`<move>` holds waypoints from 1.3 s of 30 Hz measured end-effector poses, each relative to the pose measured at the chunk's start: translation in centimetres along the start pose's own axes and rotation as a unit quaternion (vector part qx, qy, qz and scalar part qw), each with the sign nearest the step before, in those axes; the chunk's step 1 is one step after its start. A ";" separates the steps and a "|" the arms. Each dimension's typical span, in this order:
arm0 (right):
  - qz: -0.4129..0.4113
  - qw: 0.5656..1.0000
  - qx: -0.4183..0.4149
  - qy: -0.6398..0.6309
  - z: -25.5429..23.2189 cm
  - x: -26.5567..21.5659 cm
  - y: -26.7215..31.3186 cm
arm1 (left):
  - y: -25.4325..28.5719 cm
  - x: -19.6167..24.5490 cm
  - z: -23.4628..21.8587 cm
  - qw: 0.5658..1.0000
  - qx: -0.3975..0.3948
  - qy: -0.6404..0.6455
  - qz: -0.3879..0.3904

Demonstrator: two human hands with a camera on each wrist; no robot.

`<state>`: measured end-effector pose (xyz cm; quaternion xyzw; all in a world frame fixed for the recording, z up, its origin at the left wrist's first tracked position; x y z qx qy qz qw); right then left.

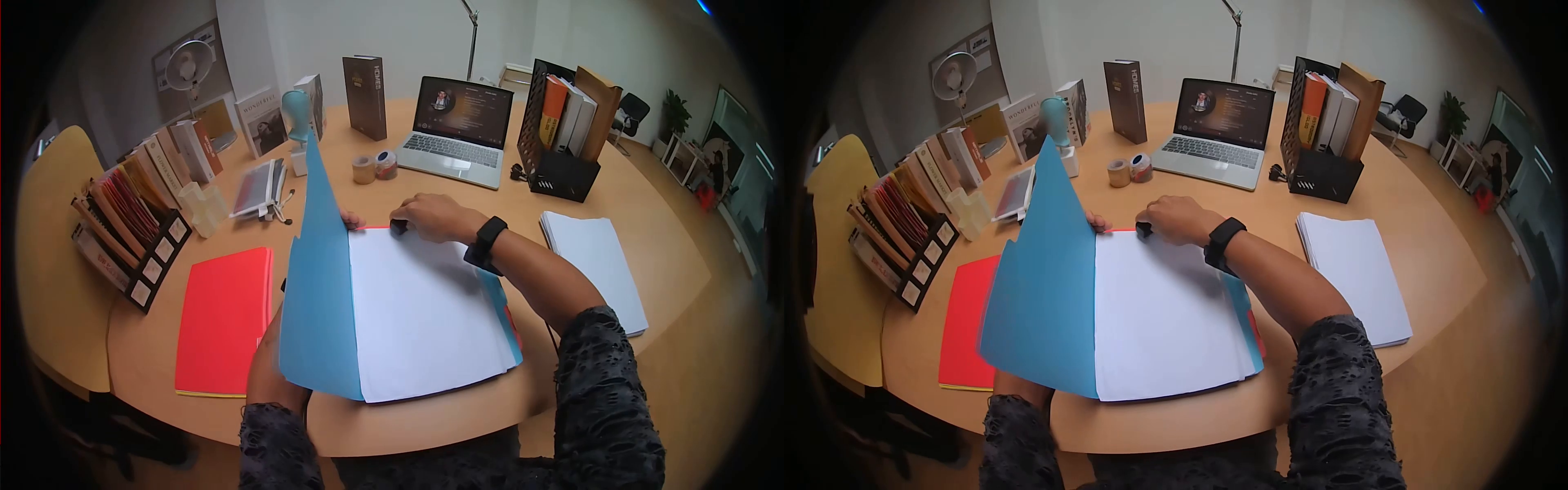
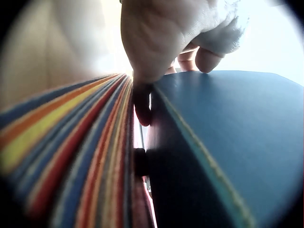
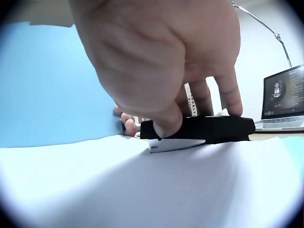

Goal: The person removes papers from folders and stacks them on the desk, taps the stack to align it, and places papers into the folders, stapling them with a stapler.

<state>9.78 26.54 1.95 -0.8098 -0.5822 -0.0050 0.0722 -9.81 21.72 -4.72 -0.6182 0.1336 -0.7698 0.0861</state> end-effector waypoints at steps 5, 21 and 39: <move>0.004 0.998 0.055 0.012 0.4 -0.7 0.7 | 0.7 0.0 -0.5 1.000 0.017 -0.004 -0.003; 0.237 0.965 0.111 0.006 -1.3 8.1 7.0 | -1.3 0.8 -1.8 0.986 0.087 0.090 -0.108; 0.269 0.932 0.194 -0.147 -3.0 9.1 9.8 | -1.0 0.9 -1.4 0.982 0.116 0.043 -0.144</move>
Point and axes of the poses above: each hand's wrist, its own y-axis away from the middle knuckle, its own z-axis out of the palm, x = y × z, the point moved 5 cm from there along -y, towards the middle knuckle, and after that the axes turned 10 degrees about -z, right-handed, at the moved point
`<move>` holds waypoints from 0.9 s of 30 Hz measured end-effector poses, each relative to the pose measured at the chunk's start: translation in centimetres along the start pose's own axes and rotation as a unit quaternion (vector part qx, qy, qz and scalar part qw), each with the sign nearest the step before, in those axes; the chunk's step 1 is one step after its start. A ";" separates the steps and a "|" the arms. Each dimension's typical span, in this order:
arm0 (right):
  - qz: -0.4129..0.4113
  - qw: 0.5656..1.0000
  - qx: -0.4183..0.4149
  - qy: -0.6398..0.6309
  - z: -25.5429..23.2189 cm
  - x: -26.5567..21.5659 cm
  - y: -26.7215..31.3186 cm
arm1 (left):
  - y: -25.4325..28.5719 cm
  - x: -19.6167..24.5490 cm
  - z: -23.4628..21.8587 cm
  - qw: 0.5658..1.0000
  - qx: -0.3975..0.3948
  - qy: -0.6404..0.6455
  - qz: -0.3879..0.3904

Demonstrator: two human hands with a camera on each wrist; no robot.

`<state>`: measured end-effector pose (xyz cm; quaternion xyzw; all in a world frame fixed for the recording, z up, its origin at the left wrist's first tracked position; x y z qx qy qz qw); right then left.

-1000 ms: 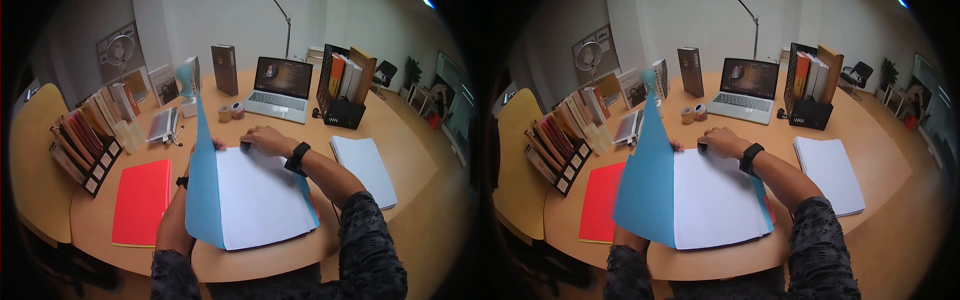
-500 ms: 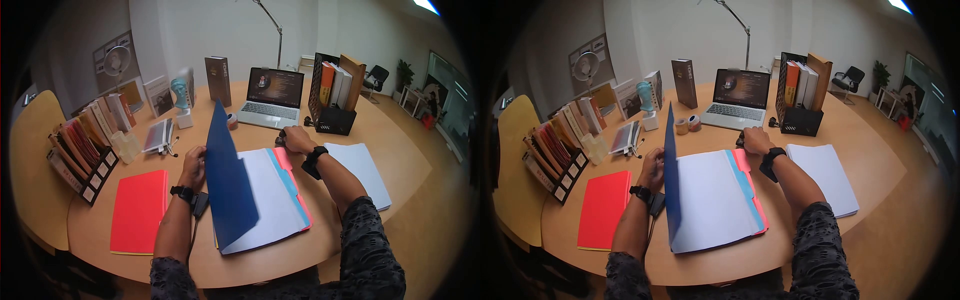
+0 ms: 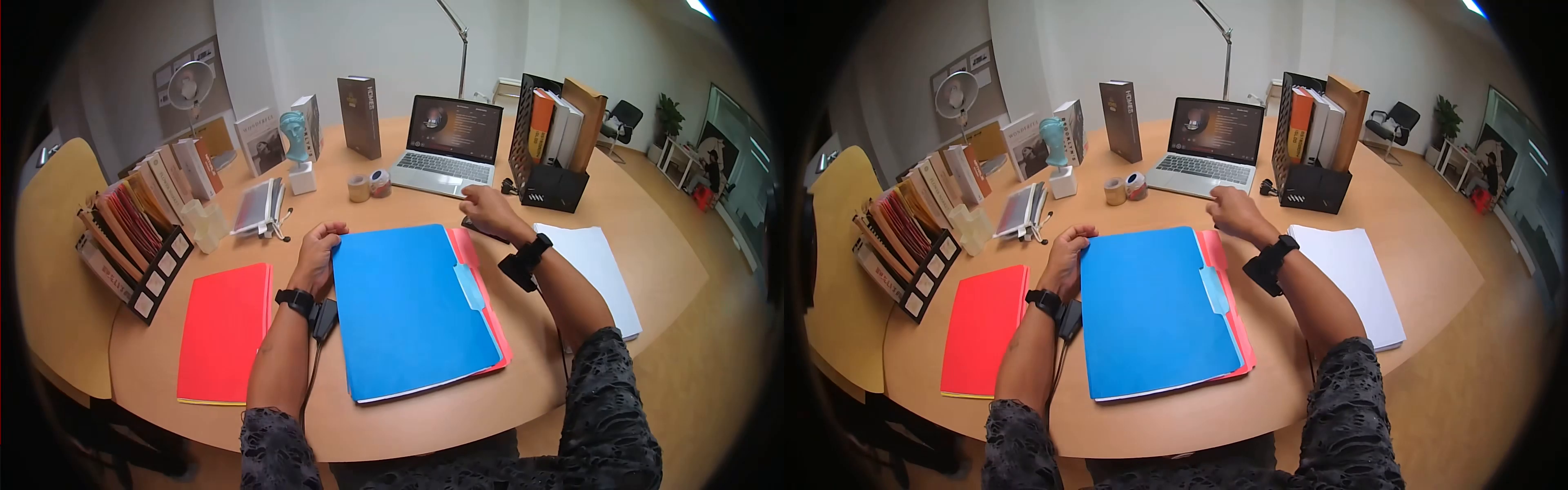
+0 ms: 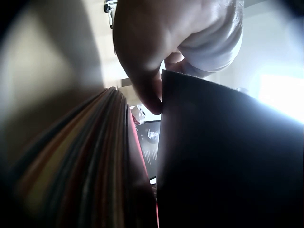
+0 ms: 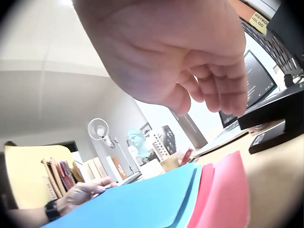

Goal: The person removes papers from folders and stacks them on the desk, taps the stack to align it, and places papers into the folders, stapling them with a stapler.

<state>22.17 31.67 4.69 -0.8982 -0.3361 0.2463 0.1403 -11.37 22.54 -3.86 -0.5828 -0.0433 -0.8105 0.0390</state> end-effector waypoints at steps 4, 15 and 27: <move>0.011 0.995 0.007 -0.103 2.0 -0.6 1.1 | -0.4 0.0 0.0 1.000 -0.005 0.026 -0.016; 0.123 0.842 -0.014 -0.525 0.7 -4.5 5.2 | 1.6 4.2 3.0 0.996 -0.066 0.046 -0.040; 0.079 0.807 -0.010 -0.585 -2.5 -11.0 6.1 | 13.3 13.7 -2.4 0.989 0.067 -0.124 -0.054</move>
Point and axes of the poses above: each hand's wrist, its own y-axis away from the middle knuckle, its own z-axis out of the palm, x = y × z, the point moved 5 cm from there along -y, towards the middle knuckle, and after that the axes turned 10 degrees about -z, right-handed, at the moved point
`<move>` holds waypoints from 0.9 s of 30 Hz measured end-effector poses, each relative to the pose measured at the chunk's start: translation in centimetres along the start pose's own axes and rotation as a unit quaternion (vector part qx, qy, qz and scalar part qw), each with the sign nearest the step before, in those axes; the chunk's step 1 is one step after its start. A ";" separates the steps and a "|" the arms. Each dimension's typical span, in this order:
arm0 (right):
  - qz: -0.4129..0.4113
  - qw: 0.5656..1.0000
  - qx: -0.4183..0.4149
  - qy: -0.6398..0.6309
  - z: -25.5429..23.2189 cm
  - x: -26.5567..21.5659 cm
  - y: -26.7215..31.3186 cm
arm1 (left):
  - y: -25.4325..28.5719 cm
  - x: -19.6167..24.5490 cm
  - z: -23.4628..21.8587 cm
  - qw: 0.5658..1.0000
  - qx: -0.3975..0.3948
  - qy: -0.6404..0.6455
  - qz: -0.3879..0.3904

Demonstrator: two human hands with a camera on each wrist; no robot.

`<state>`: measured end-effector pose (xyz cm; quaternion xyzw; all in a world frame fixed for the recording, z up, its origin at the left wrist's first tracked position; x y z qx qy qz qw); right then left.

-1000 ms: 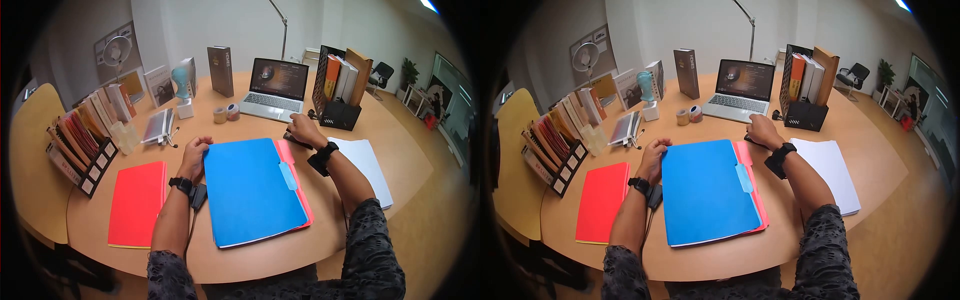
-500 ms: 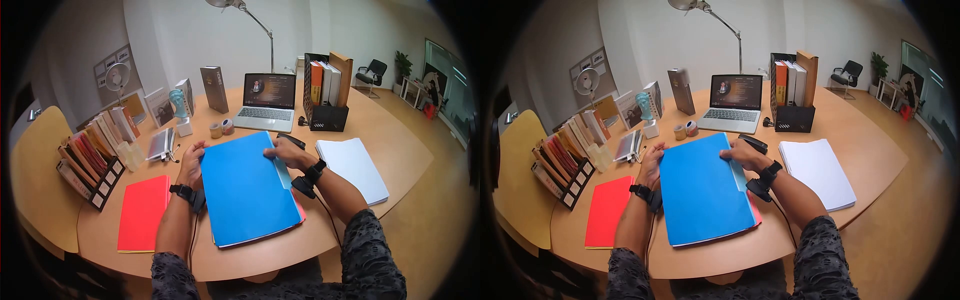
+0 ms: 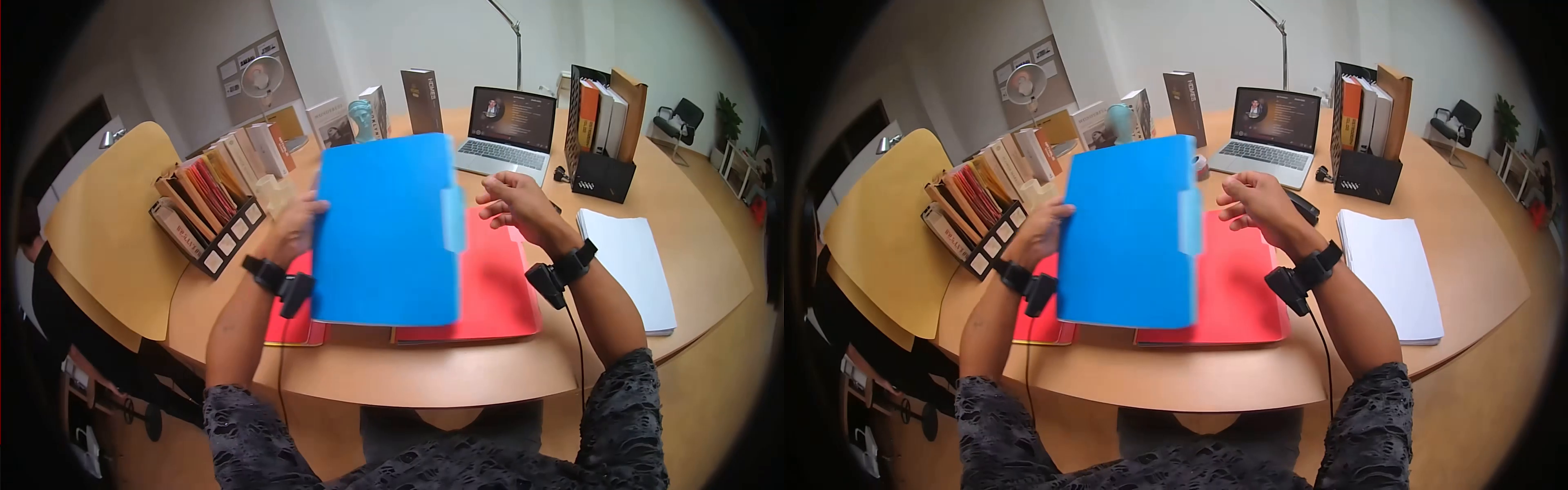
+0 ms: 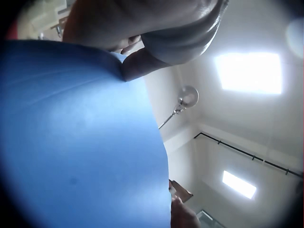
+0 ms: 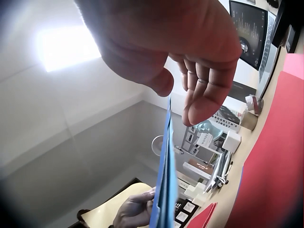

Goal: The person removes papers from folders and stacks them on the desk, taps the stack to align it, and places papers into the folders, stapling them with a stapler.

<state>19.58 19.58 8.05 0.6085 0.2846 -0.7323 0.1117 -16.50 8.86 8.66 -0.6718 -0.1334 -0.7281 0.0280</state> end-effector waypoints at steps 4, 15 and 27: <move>0.042 0.998 -0.012 0.034 -0.7 0.6 1.5 | 2.6 0.5 -11.4 0.990 0.105 -0.097 -0.019; 0.072 0.987 -0.077 0.123 0.5 1.9 5.8 | 3.9 -8.6 -27.8 0.942 0.255 -0.148 -0.161; 0.054 0.994 0.080 0.054 -4.4 3.1 6.3 | -1.0 -4.8 -19.8 0.937 0.202 -0.286 -0.006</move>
Point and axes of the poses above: each hand's wrist, its own y-axis away from the middle knuckle, its own z-axis out of the palm, x = y × z, the point moved 5 cm from there along -y, towards the middle knuckle, and after that the axes turned 10 degrees about -z, right-handed, at the moved point
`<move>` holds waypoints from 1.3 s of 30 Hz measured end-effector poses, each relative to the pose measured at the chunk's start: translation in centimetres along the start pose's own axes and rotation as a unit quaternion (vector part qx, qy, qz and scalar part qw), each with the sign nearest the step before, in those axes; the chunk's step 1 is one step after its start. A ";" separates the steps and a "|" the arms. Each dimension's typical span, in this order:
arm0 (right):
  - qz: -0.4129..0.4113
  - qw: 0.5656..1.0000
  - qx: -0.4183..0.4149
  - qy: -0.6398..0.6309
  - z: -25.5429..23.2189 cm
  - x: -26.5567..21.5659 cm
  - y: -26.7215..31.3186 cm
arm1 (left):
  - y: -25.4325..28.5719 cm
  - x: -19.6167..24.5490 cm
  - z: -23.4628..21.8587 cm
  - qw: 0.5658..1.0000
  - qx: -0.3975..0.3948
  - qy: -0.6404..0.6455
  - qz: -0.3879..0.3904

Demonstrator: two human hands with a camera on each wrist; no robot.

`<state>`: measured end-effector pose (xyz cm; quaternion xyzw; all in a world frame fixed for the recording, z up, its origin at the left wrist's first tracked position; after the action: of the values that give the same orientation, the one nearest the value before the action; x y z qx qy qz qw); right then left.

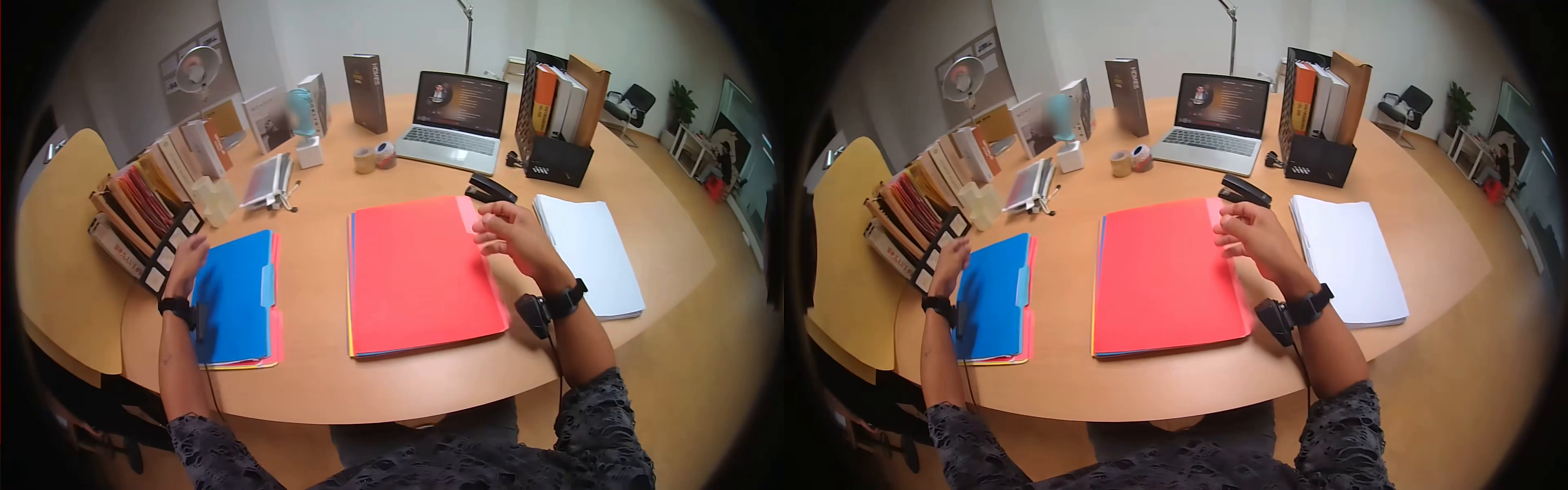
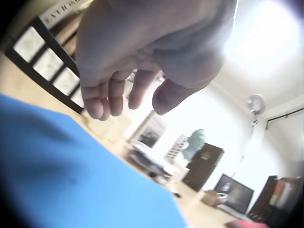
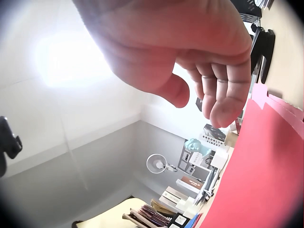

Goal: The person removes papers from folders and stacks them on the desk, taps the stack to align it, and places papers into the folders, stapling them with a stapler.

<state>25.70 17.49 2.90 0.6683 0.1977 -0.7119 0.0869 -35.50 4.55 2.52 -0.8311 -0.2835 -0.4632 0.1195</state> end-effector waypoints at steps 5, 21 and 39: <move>0.011 0.997 0.039 -0.060 -1.6 1.4 -0.6 | 2.6 11.9 14.5 0.957 -0.230 0.095 0.151; 0.071 0.995 0.012 -0.064 -1.7 2.3 -1.1 | 3.8 13.8 29.1 0.889 -0.425 0.091 0.144; -0.083 0.982 -0.168 0.008 10.6 -7.9 -7.2 | 0.2 11.8 29.3 0.853 -0.304 0.413 0.099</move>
<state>13.93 18.70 12.13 0.6312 0.3699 -0.6679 0.1366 -9.98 22.17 -3.45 -0.5819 0.0312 -0.8126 0.0121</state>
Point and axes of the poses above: each hand's wrist, its own y-axis away from the middle knuckle, its own z-axis out of the palm, x = y × z, the point moved 5 cm from there along -y, towards the middle knuckle, and after that the axes turned 10 degrees about -z, right-handed, at the moved point
